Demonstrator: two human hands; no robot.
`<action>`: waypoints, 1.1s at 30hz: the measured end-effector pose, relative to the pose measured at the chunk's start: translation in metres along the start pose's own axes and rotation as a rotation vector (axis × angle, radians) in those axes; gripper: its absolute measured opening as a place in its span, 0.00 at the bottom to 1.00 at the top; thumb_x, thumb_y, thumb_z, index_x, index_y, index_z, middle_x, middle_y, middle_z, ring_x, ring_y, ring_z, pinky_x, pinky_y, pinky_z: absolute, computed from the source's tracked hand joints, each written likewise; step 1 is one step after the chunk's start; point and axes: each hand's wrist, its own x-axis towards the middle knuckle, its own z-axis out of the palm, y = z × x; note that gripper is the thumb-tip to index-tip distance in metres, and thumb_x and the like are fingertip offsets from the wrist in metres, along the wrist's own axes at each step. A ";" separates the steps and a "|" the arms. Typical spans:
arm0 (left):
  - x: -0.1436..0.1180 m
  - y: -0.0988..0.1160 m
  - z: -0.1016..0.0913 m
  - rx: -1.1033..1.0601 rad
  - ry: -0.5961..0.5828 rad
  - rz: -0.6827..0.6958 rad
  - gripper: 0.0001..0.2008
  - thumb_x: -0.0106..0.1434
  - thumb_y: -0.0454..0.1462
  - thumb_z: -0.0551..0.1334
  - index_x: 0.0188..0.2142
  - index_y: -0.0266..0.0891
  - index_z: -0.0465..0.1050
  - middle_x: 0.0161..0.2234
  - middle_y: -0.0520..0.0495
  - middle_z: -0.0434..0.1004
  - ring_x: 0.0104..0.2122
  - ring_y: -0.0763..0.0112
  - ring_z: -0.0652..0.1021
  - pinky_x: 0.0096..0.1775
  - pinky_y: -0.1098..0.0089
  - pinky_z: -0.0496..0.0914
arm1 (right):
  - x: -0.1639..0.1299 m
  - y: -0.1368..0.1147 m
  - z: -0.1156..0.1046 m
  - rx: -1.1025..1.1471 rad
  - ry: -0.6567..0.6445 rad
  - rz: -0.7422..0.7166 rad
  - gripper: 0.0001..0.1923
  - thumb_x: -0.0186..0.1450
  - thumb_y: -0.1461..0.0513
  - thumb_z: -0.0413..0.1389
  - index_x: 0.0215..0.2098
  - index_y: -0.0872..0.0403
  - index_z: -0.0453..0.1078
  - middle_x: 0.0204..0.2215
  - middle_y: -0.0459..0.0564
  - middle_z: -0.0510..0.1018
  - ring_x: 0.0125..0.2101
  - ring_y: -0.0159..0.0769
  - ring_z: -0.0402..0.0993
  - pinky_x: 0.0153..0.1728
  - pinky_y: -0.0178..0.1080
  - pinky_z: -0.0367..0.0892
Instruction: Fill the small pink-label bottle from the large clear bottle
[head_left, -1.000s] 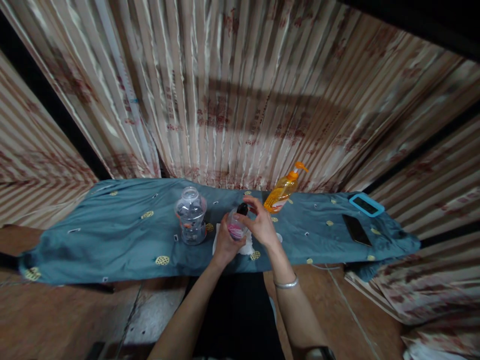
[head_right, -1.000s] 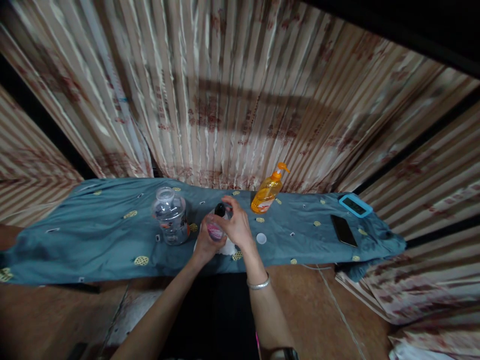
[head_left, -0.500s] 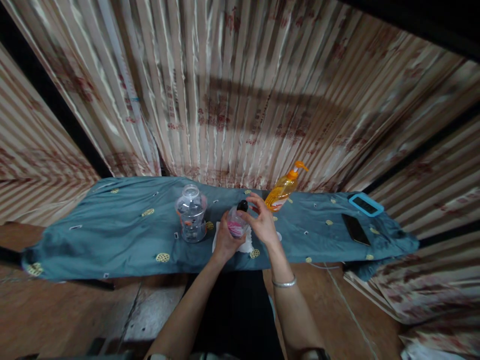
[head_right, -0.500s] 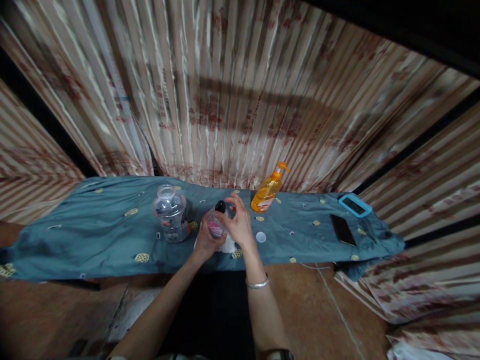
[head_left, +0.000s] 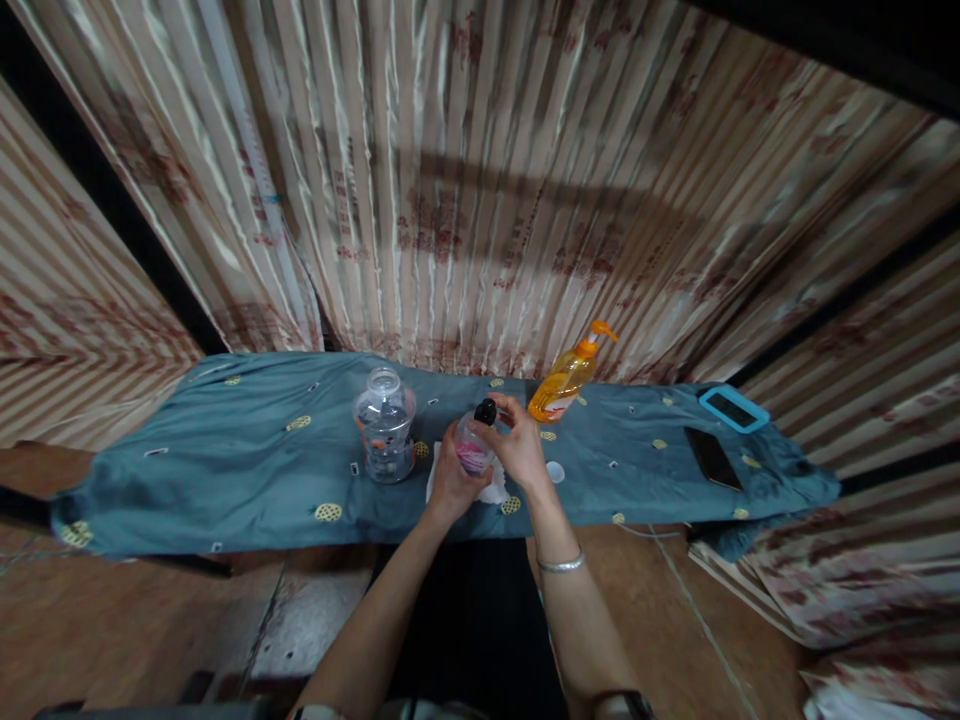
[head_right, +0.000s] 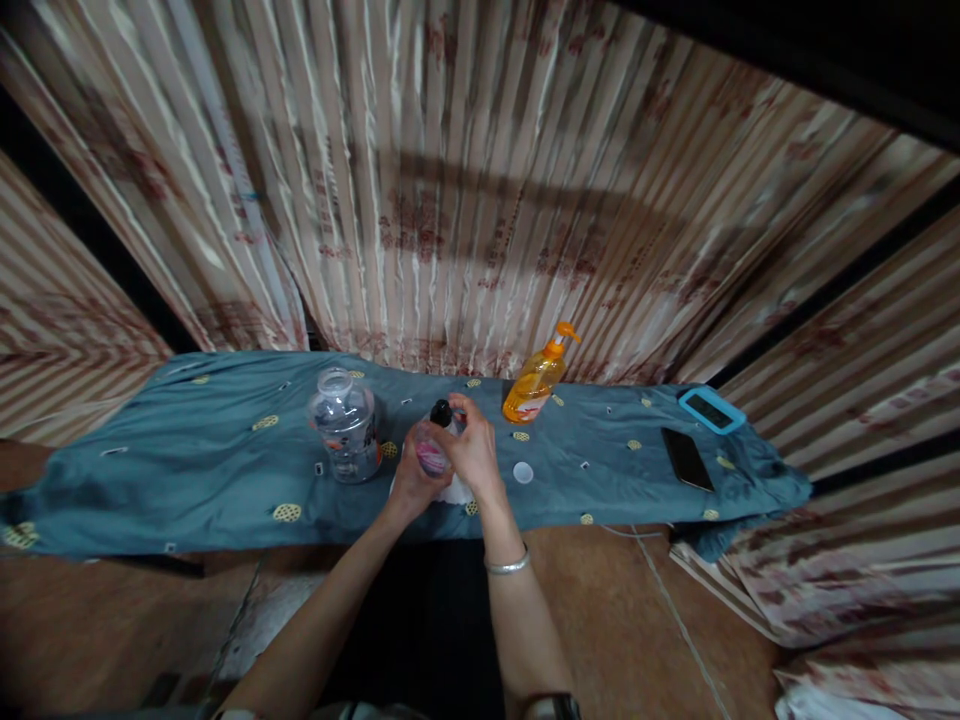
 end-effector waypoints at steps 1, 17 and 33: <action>0.000 0.000 0.000 -0.009 -0.001 0.001 0.47 0.46 0.33 0.74 0.64 0.40 0.58 0.59 0.37 0.72 0.58 0.49 0.77 0.60 0.49 0.72 | 0.001 -0.002 0.002 -0.005 -0.002 0.006 0.23 0.60 0.50 0.69 0.47 0.54 0.73 0.54 0.55 0.78 0.51 0.45 0.76 0.56 0.55 0.70; 0.000 -0.011 0.005 0.070 0.030 0.071 0.48 0.45 0.34 0.74 0.64 0.39 0.57 0.60 0.35 0.71 0.60 0.48 0.75 0.62 0.48 0.70 | 0.008 0.000 -0.005 0.008 -0.095 -0.012 0.33 0.58 0.48 0.69 0.56 0.54 0.69 0.53 0.55 0.78 0.55 0.48 0.74 0.61 0.59 0.64; 0.000 -0.014 0.005 0.036 0.025 0.090 0.47 0.47 0.33 0.74 0.64 0.39 0.57 0.60 0.35 0.71 0.61 0.48 0.74 0.63 0.47 0.70 | 0.005 -0.001 -0.001 -0.016 0.019 0.003 0.28 0.55 0.49 0.71 0.45 0.56 0.72 0.62 0.60 0.72 0.62 0.54 0.67 0.65 0.62 0.56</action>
